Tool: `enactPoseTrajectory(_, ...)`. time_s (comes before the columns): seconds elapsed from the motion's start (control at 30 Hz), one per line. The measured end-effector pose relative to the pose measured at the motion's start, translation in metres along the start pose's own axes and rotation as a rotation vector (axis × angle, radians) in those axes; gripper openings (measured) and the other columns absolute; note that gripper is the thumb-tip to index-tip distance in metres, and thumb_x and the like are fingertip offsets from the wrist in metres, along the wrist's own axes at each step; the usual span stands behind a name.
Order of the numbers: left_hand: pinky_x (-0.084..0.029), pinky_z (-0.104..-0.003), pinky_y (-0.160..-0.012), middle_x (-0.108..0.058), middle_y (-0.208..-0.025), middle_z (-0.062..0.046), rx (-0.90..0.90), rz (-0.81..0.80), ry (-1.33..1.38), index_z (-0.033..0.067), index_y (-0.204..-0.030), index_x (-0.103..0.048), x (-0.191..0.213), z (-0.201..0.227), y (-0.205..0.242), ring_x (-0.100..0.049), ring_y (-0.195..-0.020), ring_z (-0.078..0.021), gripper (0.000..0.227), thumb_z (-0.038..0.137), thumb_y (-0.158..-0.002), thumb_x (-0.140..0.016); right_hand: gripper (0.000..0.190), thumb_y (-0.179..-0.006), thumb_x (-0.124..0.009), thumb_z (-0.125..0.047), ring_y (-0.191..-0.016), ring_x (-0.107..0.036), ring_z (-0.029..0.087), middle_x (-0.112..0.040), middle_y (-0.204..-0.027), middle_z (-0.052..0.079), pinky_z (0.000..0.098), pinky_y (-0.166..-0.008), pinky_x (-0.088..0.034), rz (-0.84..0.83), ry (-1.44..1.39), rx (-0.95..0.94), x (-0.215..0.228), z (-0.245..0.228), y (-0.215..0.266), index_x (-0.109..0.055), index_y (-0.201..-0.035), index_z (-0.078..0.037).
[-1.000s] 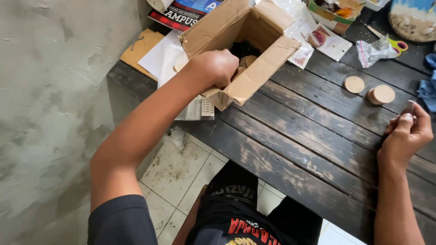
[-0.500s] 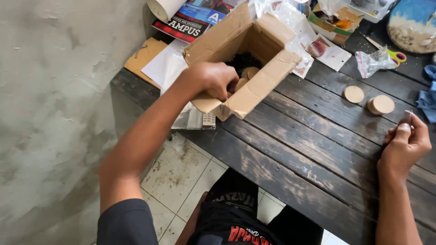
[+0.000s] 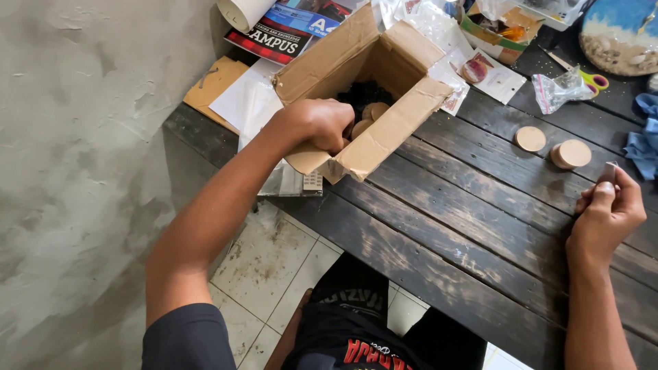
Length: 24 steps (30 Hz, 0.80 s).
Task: The person repeatedly picks up small round wooden pieces from a cardboard box and smooths their edges using a small metal tool. The person handles each piece one at a time, rotating it while scraping the edges, then places it on the table. The process continues throughout the clip.
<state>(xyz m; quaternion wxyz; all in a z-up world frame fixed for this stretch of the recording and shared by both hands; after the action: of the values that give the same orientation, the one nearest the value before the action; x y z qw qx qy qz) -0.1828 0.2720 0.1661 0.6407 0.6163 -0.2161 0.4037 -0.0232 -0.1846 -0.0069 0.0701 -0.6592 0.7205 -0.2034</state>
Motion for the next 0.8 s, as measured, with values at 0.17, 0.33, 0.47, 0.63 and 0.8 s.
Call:
enactPoseTrajectory(0.17,-0.053,-0.048,-0.07,-0.07,-0.109,-0.019,-0.007,0.074,-0.028,0.0089,-0.093,-0.071,-0.005,-0.001,-0.003,-0.068,-0.094,-0.0403,0.018,0.018,-0.079,-0.064,0.023,-0.118,-0.045,-0.001,-0.069,-0.048,0.012,-0.052,-0.091,0.009,0.0247,-0.057,-0.04,0.002,0.005,0.002,0.0,-0.002,0.0,-0.057,-0.137,0.002)
enactPoseTrajectory(0.33,-0.052,-0.048,-0.07,-0.07,-0.108,-0.013,0.005,0.136,-0.023,0.0152,-0.09,-0.067,-0.004,-0.005,-0.002,-0.067,-0.093,-0.0388,0.02,0.025,-0.072,-0.065,0.022,-0.118,-0.045,-0.003,-0.065,-0.046,0.01,-0.052,-0.085,0.007,0.0221,-0.056,-0.038,0.016,-0.012,-0.02,-0.002,-0.007,0.0,-0.058,-0.136,0.0)
enactPoseTrajectory(0.47,-0.046,-0.044,-0.065,-0.069,-0.096,-0.006,-0.098,0.215,0.05,0.0186,-0.084,-0.058,-0.001,-0.01,-0.004,-0.062,-0.087,-0.0299,0.018,0.015,-0.07,-0.068,0.024,-0.118,-0.045,-0.004,-0.064,-0.045,0.01,-0.052,-0.084,0.006,0.0227,-0.057,-0.038,0.013,0.013,-0.028,-0.003,-0.01,0.002,-0.059,-0.137,-0.001)
enactPoseTrajectory(0.63,-0.044,-0.045,-0.068,-0.07,-0.091,-0.006,-0.151,0.388,0.083,0.0182,-0.086,-0.056,0.011,-0.011,0.015,-0.063,-0.083,-0.0287,0.036,0.025,-0.062,-0.083,0.023,-0.117,-0.046,-0.003,-0.061,-0.044,0.01,-0.051,-0.082,0.006,0.0232,-0.055,-0.036,0.015,0.011,-0.036,-0.004,-0.014,0.002,-0.06,-0.135,0.0)
enactPoseTrajectory(0.8,-0.048,-0.043,-0.059,-0.068,-0.082,-0.014,-0.142,0.687,0.181,0.0112,-0.093,-0.054,0.023,-0.009,0.045,-0.064,-0.074,-0.0275,0.035,0.009,-0.072,-0.082,0.023,-0.117,-0.045,-0.004,-0.065,-0.045,0.01,-0.051,-0.084,0.007,0.0229,-0.057,-0.037,0.021,-0.006,-0.036,-0.002,-0.005,0.0,-0.059,-0.136,-0.001)
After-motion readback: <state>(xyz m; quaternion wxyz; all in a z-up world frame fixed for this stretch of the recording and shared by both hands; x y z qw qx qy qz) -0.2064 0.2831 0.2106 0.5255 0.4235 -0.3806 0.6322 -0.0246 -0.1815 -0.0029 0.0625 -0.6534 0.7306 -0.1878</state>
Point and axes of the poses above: each hand's wrist, its own y-axis away from the middle knuckle, its own x-axis out of the back of the hand, z = x × y, the point moved 2 cm from there along -y, towards the middle knuckle
